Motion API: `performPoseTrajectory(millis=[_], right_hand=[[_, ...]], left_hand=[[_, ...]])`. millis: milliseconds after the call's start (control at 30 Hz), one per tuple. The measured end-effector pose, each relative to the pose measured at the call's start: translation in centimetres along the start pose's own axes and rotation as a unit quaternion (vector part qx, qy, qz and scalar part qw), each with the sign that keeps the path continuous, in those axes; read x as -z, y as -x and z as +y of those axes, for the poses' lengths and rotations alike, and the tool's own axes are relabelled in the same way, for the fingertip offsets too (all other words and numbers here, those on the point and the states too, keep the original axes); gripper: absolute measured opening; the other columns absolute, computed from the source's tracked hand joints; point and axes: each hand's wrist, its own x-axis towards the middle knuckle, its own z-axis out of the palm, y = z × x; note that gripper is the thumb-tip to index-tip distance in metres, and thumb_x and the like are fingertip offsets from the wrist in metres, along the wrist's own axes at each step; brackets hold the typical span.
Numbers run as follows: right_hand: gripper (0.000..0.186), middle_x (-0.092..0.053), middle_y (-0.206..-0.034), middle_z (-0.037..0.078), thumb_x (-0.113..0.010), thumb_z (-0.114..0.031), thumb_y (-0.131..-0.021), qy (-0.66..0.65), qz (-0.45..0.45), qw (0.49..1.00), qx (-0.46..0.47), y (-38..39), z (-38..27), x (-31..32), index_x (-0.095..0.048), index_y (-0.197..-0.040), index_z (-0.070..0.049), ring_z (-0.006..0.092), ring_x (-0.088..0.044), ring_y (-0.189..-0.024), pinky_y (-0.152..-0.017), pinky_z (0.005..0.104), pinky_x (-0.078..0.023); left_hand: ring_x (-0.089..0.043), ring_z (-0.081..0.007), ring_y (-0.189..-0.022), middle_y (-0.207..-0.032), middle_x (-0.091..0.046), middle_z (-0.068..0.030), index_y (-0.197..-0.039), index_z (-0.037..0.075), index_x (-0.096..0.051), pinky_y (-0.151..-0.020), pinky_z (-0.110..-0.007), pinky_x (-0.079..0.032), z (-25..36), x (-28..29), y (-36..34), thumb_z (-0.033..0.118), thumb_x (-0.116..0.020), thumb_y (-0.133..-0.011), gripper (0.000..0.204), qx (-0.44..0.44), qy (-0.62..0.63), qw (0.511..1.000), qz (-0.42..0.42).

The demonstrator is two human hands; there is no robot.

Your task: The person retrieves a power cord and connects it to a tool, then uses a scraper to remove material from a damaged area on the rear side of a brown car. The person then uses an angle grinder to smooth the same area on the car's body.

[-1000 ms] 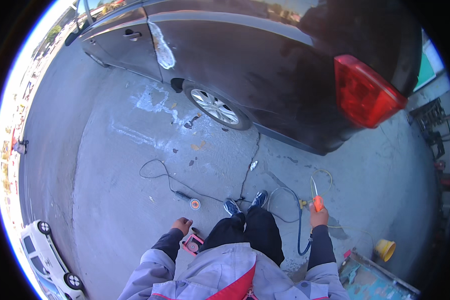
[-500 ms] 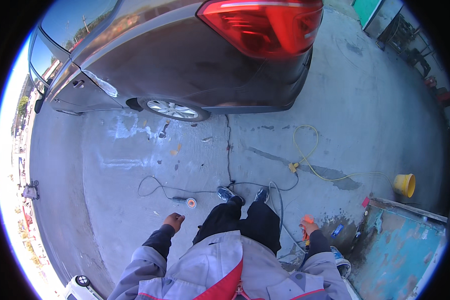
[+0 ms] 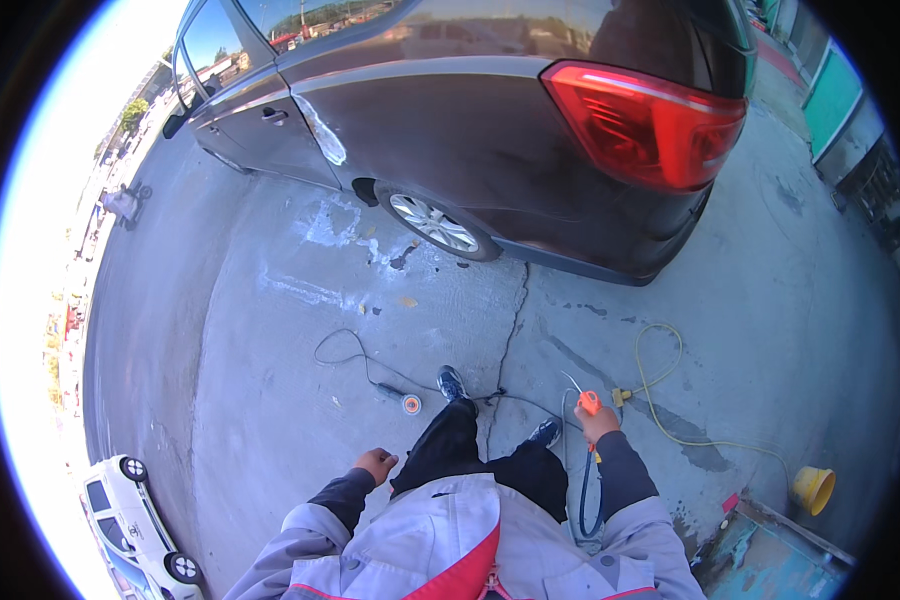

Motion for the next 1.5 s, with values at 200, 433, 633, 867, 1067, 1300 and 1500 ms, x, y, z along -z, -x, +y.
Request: performPoseTrajectory(millis=[200, 433, 633, 867, 1067, 1300, 1500], right_hand=[[0.051, -0.074, -0.105, 0.028, -0.066, -0.047, -0.097, 0.195, -0.005, 0.964, 0.181, -1.4, -17.5, -4.3, -0.073, -0.106, 0.003, 0.0442, -0.07, -0.105, -0.09, 0.0502, -0.056], [0.049, -0.074, -0.107, 0.027, -0.061, -0.046, -0.1, 0.247, 0.004, 0.92, 0.305, -1.3, -38.8, -11.7, -0.069, -0.117, -0.002, 0.045, -0.07, -0.105, -0.093, 0.0521, -0.055], [0.049, -0.073, -0.108, 0.029, -0.06, -0.046, -0.101, 0.301, 0.0, 0.878, 0.372, -1.8, -52.9, -19.8, -0.065, -0.116, 0.001, 0.0466, -0.07, -0.105, -0.092, 0.0536, -0.055], [0.052, -0.073, -0.104, 0.029, -0.06, -0.044, -0.101, 0.31, -0.031, 0.86, 0.404, 1.5, -64.6, -26.4, -0.063, -0.12, 0.004, 0.0476, -0.071, -0.102, -0.091, 0.0548, -0.055], [0.051, -0.073, -0.09, 0.028, -0.067, -0.044, -0.097, 0.23, -0.109, 0.815, 0.52, 6.1, -69.5, -27.4, -0.068, -0.108, 0.005, 0.0468, -0.072, -0.089, -0.079, 0.0535, -0.056], [0.046, -0.072, -0.09, 0.028, -0.068, -0.041, -0.098, 0.288, -0.126, 0.812, 0.492, 1.6, -75.5, -25.5, -0.07, -0.113, 0.002, 0.0446, -0.072, -0.089, -0.081, 0.0474, -0.056], [0.043, -0.072, -0.096, 0.029, -0.061, -0.038, -0.102, 0.136, 0.126, 0.885, 0.427, -7.6, -83.6, -21.0, -0.063, -0.112, 0.004, 0.0491, -0.07, -0.094, -0.082, 0.0539, -0.055]], left_hand=[[-0.074, -0.0305, -0.097, -0.102, -0.079, -0.0145, -0.114, 0.003, -0.077, -0.089, -0.043, -0.057, -4.6, -0.4, 0.7, 0.046, -0.064, -0.1, 0.047, 0.079, 0.072, 0.994, 0.024], [-0.075, -0.031, -0.098, -0.105, -0.079, -0.0133, -0.113, 0.005, -0.078, -0.091, -0.042, -0.057, -10.4, 0.6, -3.7, 0.049, -0.065, -0.096, 0.049, 0.12, 0.14, 0.982, 0.04], [-0.073, -0.033, -0.103, -0.108, -0.078, -0.0161, -0.116, 0.004, -0.076, -0.093, -0.044, -0.056, -16.4, 7.5, -9.6, 0.051, -0.064, -0.097, 0.053, 0.141, 0.236, 0.96, 0.064], [-0.071, -0.0403, -0.106, -0.11, -0.076, -0.0222, -0.113, 0.003, -0.074, -0.092, -0.049, -0.056, -14.4, 30.7, -18.4, 0.047, -0.063, -0.099, 0.048, 0.02, 0.111, 0.976, 0.185], [-0.074, -0.0279, -0.094, -0.101, -0.077, -0.0166, -0.111, -0.003, -0.072, -0.086, -0.042, -0.058, -3.7, 52.1, -25.6, 0.041, -0.059, -0.103, 0.046, -0.157, 0.414, 0.854, 0.272], [-0.061, -0.0204, -0.082, -0.095, -0.066, -0.0067, -0.115, 0.006, -0.063, -0.08, -0.039, -0.054, 3.1, 66.7, -29.3, 0.024, -0.049, -0.106, 0.025, -0.182, 0.838, 0.474, 0.201], [-0.064, -0.0172, -0.077, -0.098, -0.071, -0.0058, -0.113, 0.006, -0.068, -0.076, -0.037, -0.055, 6.8, 68.8, -33.4, 0.036, -0.056, -0.107, 0.034, -0.166, 0.627, 0.754, 0.107]])
